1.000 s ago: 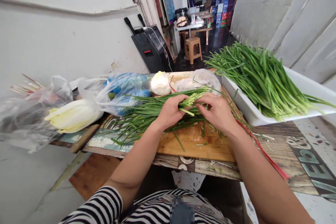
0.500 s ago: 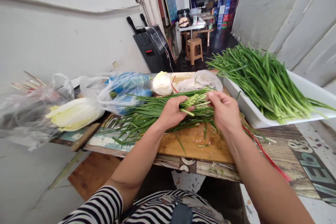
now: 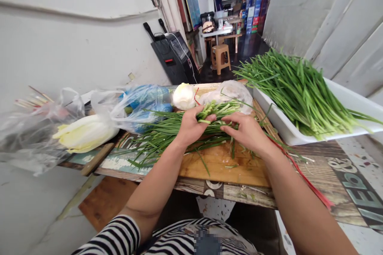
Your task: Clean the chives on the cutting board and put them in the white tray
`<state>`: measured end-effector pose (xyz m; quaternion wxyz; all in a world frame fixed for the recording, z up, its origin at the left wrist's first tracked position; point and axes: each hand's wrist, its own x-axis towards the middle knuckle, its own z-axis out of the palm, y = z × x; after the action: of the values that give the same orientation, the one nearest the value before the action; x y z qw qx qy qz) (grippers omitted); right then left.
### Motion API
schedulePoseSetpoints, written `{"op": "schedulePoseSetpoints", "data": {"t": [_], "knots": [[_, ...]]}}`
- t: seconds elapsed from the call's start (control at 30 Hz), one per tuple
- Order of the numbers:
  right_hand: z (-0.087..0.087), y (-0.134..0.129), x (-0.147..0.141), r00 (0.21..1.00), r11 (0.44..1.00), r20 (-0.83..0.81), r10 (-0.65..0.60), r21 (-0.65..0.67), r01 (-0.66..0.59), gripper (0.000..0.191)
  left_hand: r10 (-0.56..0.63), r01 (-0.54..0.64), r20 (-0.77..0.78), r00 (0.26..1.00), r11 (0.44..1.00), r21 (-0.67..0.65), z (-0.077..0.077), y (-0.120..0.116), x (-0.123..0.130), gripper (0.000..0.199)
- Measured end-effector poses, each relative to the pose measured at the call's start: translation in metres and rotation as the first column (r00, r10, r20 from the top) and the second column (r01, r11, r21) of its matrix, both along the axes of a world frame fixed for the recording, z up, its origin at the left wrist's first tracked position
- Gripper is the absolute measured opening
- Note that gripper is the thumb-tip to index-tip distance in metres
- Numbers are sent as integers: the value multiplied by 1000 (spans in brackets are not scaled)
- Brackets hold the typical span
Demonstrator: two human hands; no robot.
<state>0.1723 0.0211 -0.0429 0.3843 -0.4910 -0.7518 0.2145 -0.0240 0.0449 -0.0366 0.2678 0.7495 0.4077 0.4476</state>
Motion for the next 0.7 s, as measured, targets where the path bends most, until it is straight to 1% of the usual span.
{"op": "schedulePoseSetpoints", "data": {"t": [0.07,0.1,0.17,0.27,0.37,0.47,0.53,0.6,0.67,0.7], "knots": [[-1,0,1,998,997,36,59,-54,-57,29,10,-9,15,1000,1000,-8,1,1,-2,11],[0,0,2,996,993,35,81,-88,-77,32,-4,4,11,1000,1000,-11,2,1,-3,11],[3,-1,5,992,981,3,129,-143,-127,40,-62,62,-21,998,998,-22,1,2,-4,12],[7,-3,7,985,974,-77,152,-156,-163,45,-148,147,-106,983,989,-17,1,2,-4,11],[7,-5,6,983,982,-143,112,-135,-131,44,-213,217,-160,964,976,4,3,1,-4,9],[9,-6,5,983,987,-160,85,-119,-104,45,-249,248,-153,956,968,-24,6,-1,-6,10],[12,-8,5,983,992,-173,69,-92,-85,43,-234,229,-145,961,972,-53,8,-2,-7,10],[15,-8,8,973,999,-231,2,-37,-10,38,-196,190,-128,972,980,-54,8,-1,-8,11],[14,-6,12,957,996,-279,-74,20,83,29,-135,135,-85,987,991,-9,8,0,-9,13],[11,-3,14,962,994,-261,-84,48,100,25,-107,108,-59,992,994,16,8,1,-10,15]]}}
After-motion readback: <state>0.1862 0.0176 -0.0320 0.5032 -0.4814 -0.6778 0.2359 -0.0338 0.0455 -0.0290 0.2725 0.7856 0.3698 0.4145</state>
